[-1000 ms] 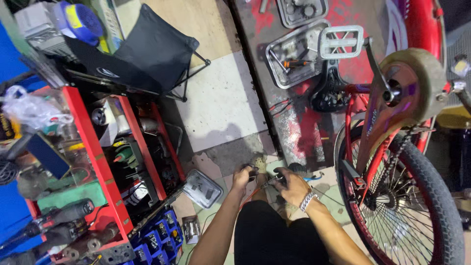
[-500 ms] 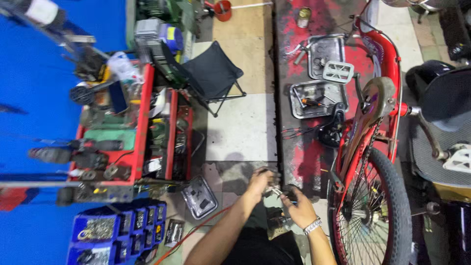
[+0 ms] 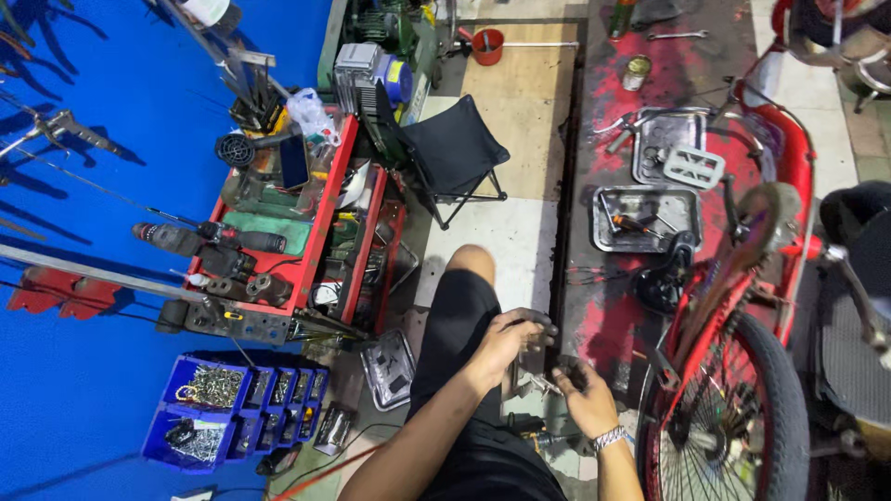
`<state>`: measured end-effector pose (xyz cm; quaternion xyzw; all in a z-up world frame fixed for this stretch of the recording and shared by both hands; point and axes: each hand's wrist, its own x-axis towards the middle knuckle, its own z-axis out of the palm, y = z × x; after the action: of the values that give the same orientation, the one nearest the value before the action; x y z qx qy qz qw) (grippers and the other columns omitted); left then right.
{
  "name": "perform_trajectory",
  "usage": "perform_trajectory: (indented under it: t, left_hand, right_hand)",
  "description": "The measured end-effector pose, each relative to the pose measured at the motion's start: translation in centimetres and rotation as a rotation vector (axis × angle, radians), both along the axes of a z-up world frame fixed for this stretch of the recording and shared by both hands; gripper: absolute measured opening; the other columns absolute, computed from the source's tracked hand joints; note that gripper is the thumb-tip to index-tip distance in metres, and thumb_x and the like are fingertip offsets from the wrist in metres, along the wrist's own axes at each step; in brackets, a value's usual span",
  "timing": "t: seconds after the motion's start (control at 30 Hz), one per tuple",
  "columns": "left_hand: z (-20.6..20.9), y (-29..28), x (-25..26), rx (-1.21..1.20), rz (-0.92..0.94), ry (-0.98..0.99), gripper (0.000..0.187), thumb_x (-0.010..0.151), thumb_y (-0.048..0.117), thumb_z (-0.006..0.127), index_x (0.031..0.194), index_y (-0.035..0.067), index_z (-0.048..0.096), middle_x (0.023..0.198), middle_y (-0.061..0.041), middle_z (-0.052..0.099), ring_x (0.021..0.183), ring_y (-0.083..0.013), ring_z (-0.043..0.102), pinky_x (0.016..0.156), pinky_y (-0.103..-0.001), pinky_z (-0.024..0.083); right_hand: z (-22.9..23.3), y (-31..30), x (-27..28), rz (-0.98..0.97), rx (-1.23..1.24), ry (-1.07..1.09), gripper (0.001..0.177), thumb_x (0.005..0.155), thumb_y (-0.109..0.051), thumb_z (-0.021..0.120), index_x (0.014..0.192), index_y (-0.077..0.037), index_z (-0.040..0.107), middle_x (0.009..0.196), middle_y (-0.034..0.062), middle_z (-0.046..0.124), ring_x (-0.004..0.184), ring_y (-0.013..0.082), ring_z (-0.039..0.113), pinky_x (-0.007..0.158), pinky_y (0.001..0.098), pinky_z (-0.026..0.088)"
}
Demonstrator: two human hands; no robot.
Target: The person uses a wrench to turn a nut on the axle of a bicycle wheel while the bike is lying on its side. They rotate the wheel by hand and hold the frame and tire to check the alignment.
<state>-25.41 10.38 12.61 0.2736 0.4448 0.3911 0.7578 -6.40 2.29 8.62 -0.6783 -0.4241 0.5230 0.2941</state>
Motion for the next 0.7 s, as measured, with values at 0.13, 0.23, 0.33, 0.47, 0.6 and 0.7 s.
perform_trajectory:
  t: [0.13, 0.23, 0.33, 0.47, 0.6, 0.7]
  left_hand:
    - [-3.1, 2.8, -0.5, -0.106, 0.053, -0.047, 0.016, 0.094, 0.005, 0.060, 0.105, 0.003, 0.071, 0.100, -0.008, 0.077, 0.088, -0.0161, 0.075, 0.077, -0.028, 0.058]
    - [-6.6, 6.4, -1.8, -0.156, 0.039, -0.009, 0.016, 0.095, 0.007, 0.060, 0.106, 0.004, 0.071, 0.100, -0.008, 0.077, 0.086, -0.0150, 0.074, 0.073, -0.028, 0.055]
    - [-9.0, 13.0, -3.0, -0.188, 0.061, 0.061, 0.013, 0.097, 0.009, 0.064, 0.106, 0.003, 0.072, 0.097, -0.009, 0.075, 0.082, -0.0155, 0.071, 0.070, -0.030, 0.054]
    - [-7.3, 21.2, -8.0, -0.299, 0.075, 0.074, 0.017, 0.092, 0.012, 0.058, 0.102, 0.007, 0.071, 0.096, -0.006, 0.078, 0.082, -0.0142, 0.074, 0.069, -0.029, 0.056]
    - [-4.4, 28.9, -12.6, -0.113, 0.033, 0.056, 0.014, 0.093, 0.010, 0.061, 0.100, 0.003, 0.071, 0.094, -0.008, 0.078, 0.082, -0.0163, 0.073, 0.069, -0.029, 0.053]
    - [-3.4, 36.0, -14.4, -0.146, 0.039, 0.163, 0.018, 0.092, 0.011, 0.058, 0.098, 0.003, 0.073, 0.092, -0.010, 0.080, 0.080, -0.0173, 0.074, 0.068, -0.030, 0.053]
  right_hand:
    - [-2.8, 3.2, -0.7, 0.008, -0.036, 0.081, 0.035, 0.091, -0.023, 0.069, 0.120, -0.003, 0.070, 0.102, 0.0103, 0.080, 0.092, 0.0165, 0.072, 0.085, 0.0315, 0.055]
    - [-5.7, 8.3, -1.2, 0.015, -0.102, 0.078, 0.032, 0.093, -0.022, 0.070, 0.118, -0.002, 0.072, 0.100, 0.0108, 0.080, 0.091, 0.0166, 0.071, 0.084, 0.0322, 0.056]
    - [-8.4, 16.0, -2.0, 0.039, -0.123, -0.021, 0.033, 0.093, -0.024, 0.072, 0.118, -0.003, 0.073, 0.101, 0.0112, 0.081, 0.092, 0.0184, 0.072, 0.085, 0.0339, 0.056]
    - [-8.7, 27.6, -4.2, 0.083, -0.004, -0.066, 0.037, 0.089, -0.027, 0.072, 0.119, -0.006, 0.073, 0.105, 0.0086, 0.081, 0.100, 0.0163, 0.073, 0.090, 0.0334, 0.055]
    - [-6.4, 35.5, -7.0, 0.100, 0.004, -0.106, 0.038, 0.090, -0.029, 0.071, 0.120, -0.007, 0.071, 0.104, 0.0102, 0.083, 0.099, 0.0206, 0.077, 0.090, 0.0336, 0.058]
    - [-3.6, 40.5, -7.7, 0.066, -0.045, -0.081, 0.041, 0.088, -0.030, 0.071, 0.123, -0.011, 0.069, 0.106, 0.0100, 0.082, 0.102, 0.0219, 0.078, 0.092, 0.0329, 0.058]
